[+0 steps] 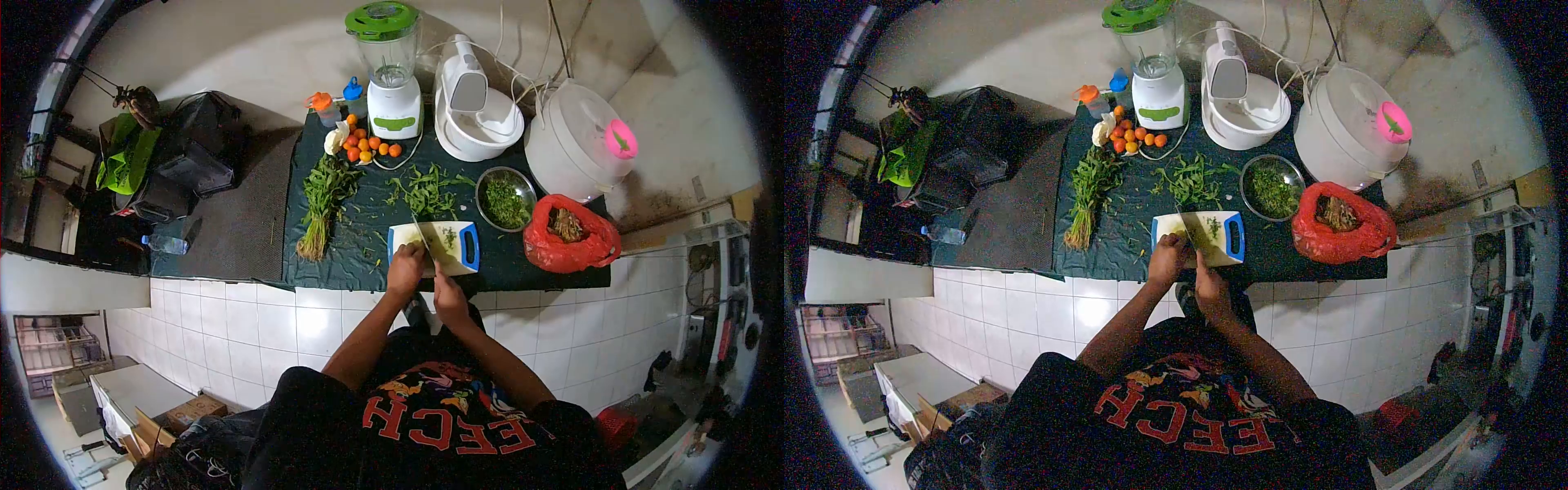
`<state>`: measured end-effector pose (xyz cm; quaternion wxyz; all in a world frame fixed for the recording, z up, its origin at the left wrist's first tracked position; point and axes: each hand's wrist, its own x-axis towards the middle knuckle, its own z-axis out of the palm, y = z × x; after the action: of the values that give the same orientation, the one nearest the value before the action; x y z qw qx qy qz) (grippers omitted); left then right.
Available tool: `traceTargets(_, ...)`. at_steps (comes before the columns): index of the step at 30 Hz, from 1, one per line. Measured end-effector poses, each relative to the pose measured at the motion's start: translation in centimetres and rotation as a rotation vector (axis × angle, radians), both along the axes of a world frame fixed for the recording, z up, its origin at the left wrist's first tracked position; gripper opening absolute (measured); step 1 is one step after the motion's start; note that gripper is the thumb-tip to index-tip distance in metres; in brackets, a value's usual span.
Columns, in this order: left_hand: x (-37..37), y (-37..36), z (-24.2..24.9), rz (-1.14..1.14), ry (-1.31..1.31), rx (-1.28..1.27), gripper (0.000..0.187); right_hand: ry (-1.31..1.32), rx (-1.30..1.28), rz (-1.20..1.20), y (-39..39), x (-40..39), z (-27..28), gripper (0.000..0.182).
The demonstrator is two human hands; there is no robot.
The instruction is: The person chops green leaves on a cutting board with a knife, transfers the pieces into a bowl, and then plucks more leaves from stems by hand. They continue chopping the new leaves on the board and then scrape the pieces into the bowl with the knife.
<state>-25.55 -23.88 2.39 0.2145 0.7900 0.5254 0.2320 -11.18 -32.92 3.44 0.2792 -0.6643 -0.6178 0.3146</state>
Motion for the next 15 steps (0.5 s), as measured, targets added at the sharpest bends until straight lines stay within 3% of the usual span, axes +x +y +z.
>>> traceTargets(3,0.2,0.7,-1.1,0.011,0.038,-0.023,0.025,-0.095,-0.028,0.016,0.9,-0.1,0.7,0.055)
traceTargets(9,0.0,1.2,-1.6,0.018,-0.026,-0.066,0.015,-0.027,0.079,0.023,-1.4,-0.5,1.6,0.062)
traceTargets(13,0.1,1.1,-1.4,0.060,-0.061,-0.072,0.017,-0.123,-0.042,0.055,-1.2,-0.7,1.2,0.065)
traceTargets(15,0.2,1.5,-1.2,0.095,-0.076,-0.080,0.018,-0.072,0.259,0.006,-0.2,-1.2,1.0,0.067)
